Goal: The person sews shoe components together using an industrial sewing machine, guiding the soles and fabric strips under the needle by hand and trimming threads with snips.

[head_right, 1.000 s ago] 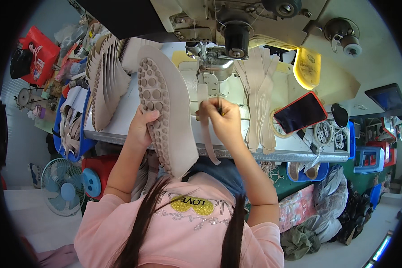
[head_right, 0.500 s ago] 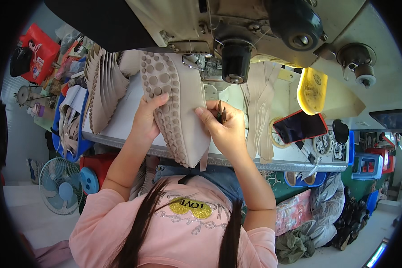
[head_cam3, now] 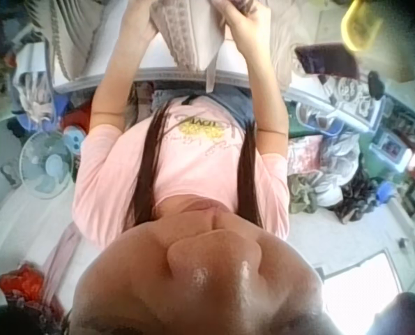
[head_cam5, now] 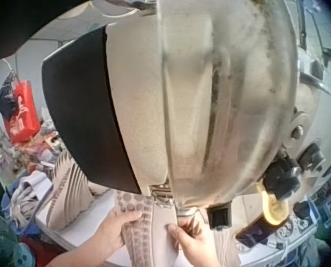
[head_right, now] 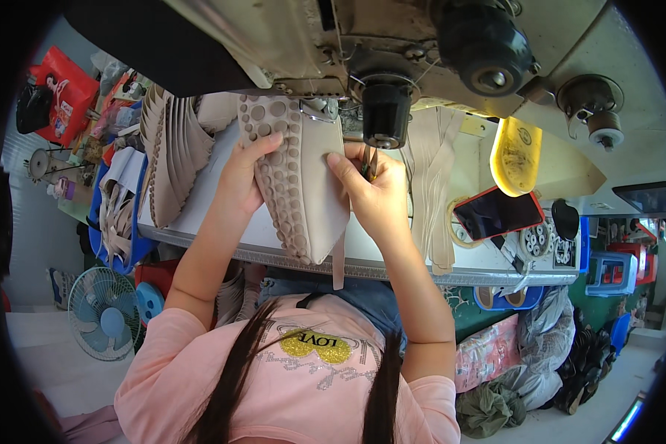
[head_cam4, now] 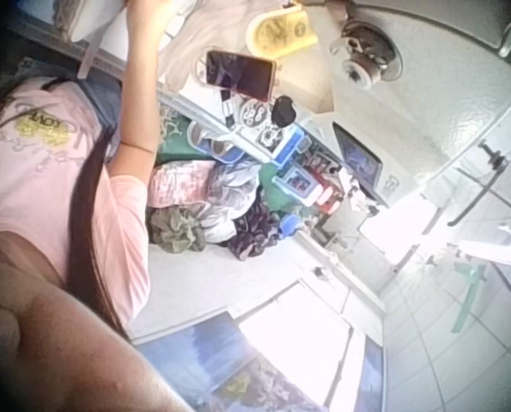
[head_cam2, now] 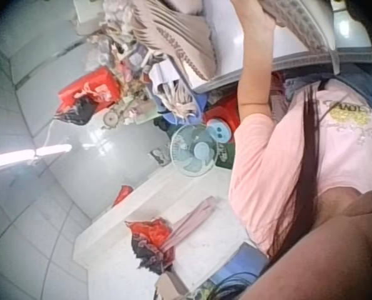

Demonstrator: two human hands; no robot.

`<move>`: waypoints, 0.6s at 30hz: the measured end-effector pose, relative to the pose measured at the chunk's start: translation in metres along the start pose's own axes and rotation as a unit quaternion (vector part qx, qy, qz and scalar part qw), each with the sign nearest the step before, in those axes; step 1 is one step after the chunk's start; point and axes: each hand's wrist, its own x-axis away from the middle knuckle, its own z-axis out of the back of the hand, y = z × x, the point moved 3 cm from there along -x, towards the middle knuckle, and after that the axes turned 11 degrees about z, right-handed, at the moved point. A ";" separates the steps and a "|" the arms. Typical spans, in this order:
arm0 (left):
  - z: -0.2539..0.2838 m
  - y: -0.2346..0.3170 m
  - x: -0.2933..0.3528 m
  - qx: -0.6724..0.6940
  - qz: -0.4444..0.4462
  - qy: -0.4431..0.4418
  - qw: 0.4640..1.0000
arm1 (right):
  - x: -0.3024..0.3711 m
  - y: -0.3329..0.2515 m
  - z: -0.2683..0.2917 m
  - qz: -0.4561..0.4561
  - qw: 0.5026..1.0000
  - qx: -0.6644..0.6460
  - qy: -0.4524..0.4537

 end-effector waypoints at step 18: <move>0.002 0.018 -0.010 -0.089 0.004 -0.039 0.995 | 0.001 0.005 -0.005 0.012 0.999 -0.037 0.015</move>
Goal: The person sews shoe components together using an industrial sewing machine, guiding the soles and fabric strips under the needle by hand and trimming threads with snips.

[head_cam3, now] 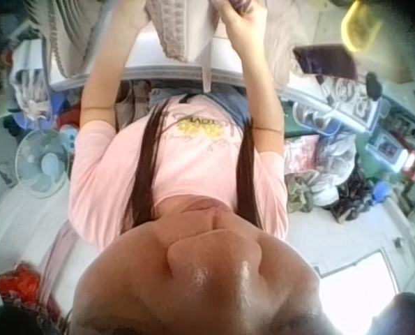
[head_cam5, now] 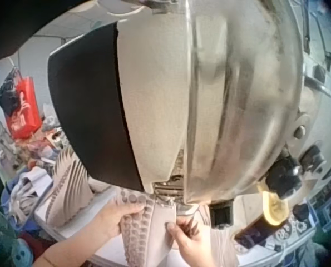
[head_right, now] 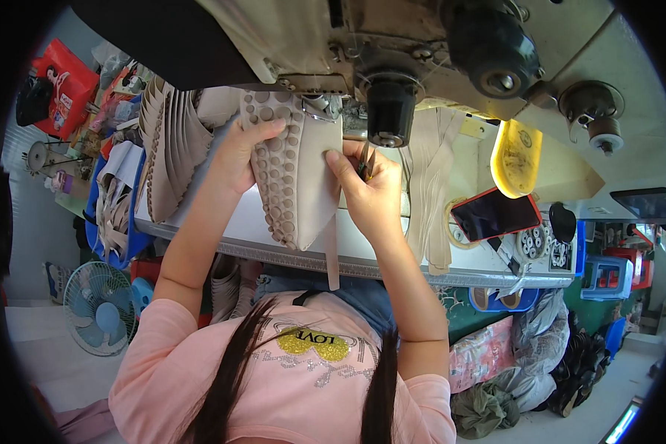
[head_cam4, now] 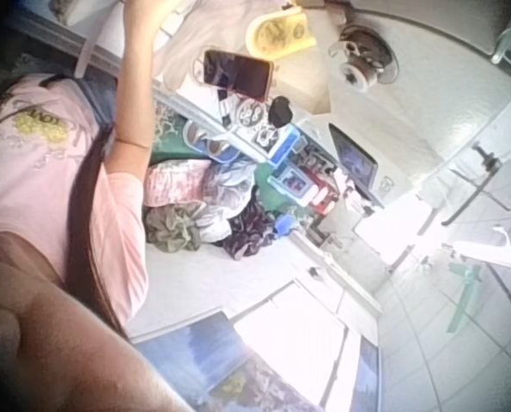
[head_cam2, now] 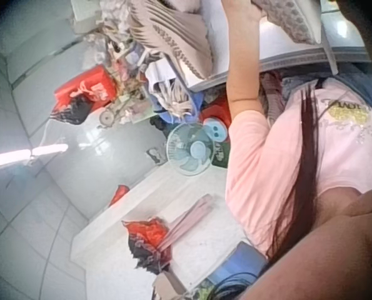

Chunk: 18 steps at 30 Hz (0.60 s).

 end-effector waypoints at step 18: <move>-0.015 -0.057 0.078 -0.649 -0.556 -0.076 0.513 | 0.047 0.012 0.026 0.189 0.938 0.235 -0.171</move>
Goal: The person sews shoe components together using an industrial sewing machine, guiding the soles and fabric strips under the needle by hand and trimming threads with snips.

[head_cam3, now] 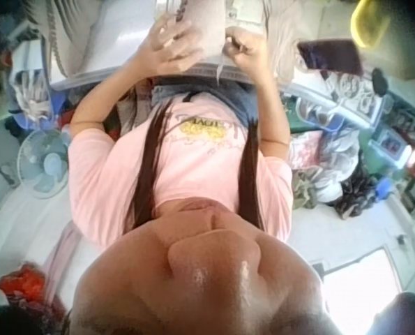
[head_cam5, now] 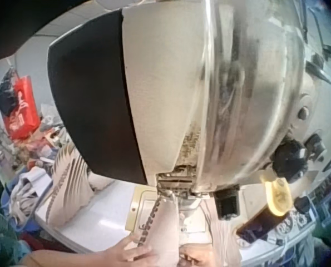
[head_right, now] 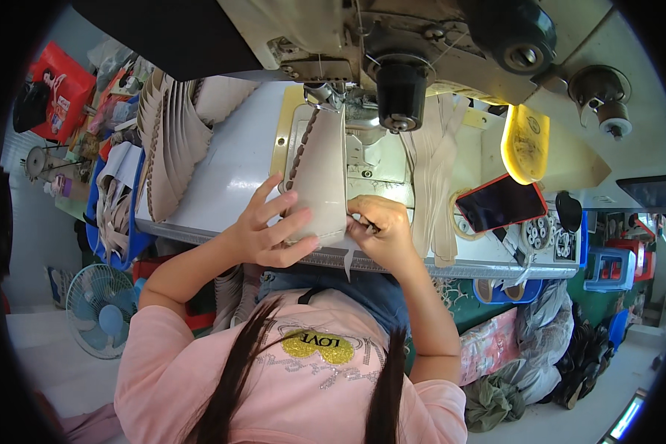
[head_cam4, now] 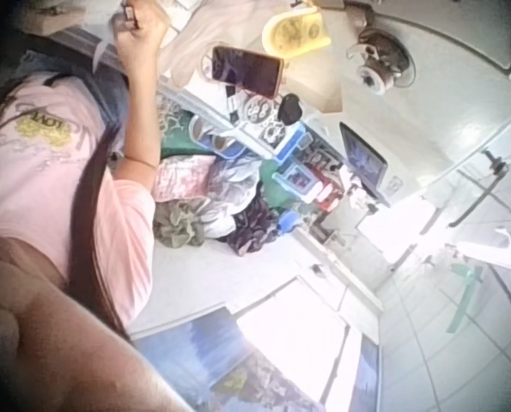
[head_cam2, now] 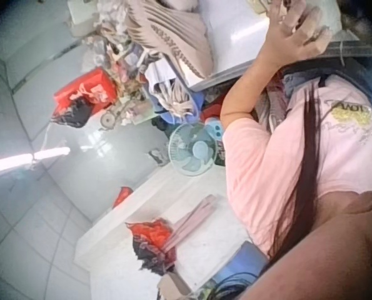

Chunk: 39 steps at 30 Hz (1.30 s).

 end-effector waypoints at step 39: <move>-0.003 -0.047 -0.036 -0.089 0.076 0.031 0.993 | -0.045 0.007 0.004 -0.064 0.994 -0.026 0.080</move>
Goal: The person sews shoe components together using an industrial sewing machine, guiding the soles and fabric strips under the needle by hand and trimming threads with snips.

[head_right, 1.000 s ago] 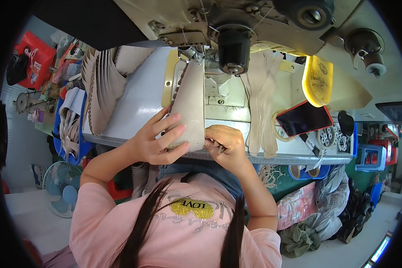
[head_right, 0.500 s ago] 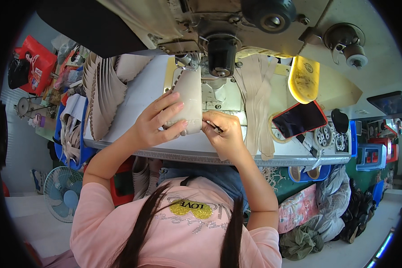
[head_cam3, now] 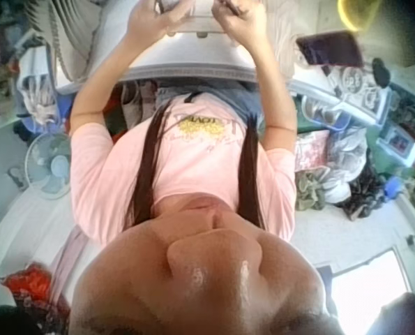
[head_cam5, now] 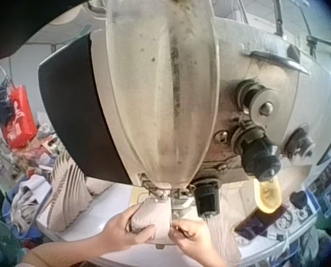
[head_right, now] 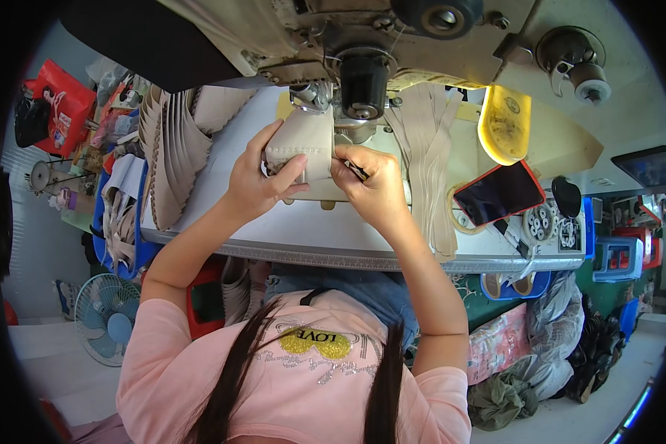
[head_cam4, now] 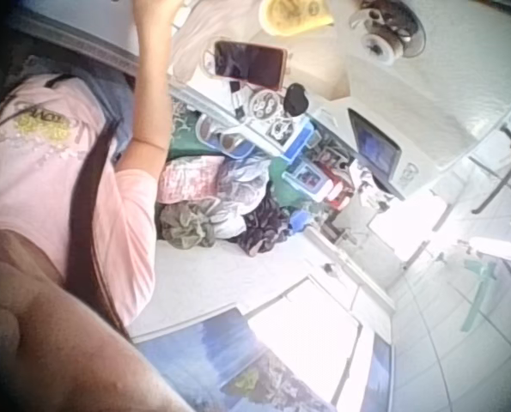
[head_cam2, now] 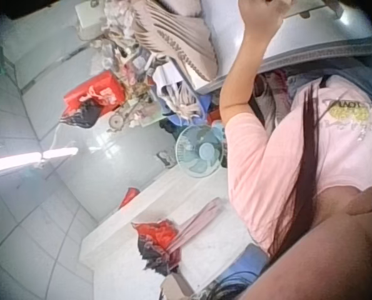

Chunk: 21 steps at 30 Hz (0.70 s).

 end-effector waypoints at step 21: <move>-0.008 -0.001 -0.018 0.394 0.323 -0.081 0.856 | -0.008 0.009 0.004 0.056 0.997 -0.010 -0.052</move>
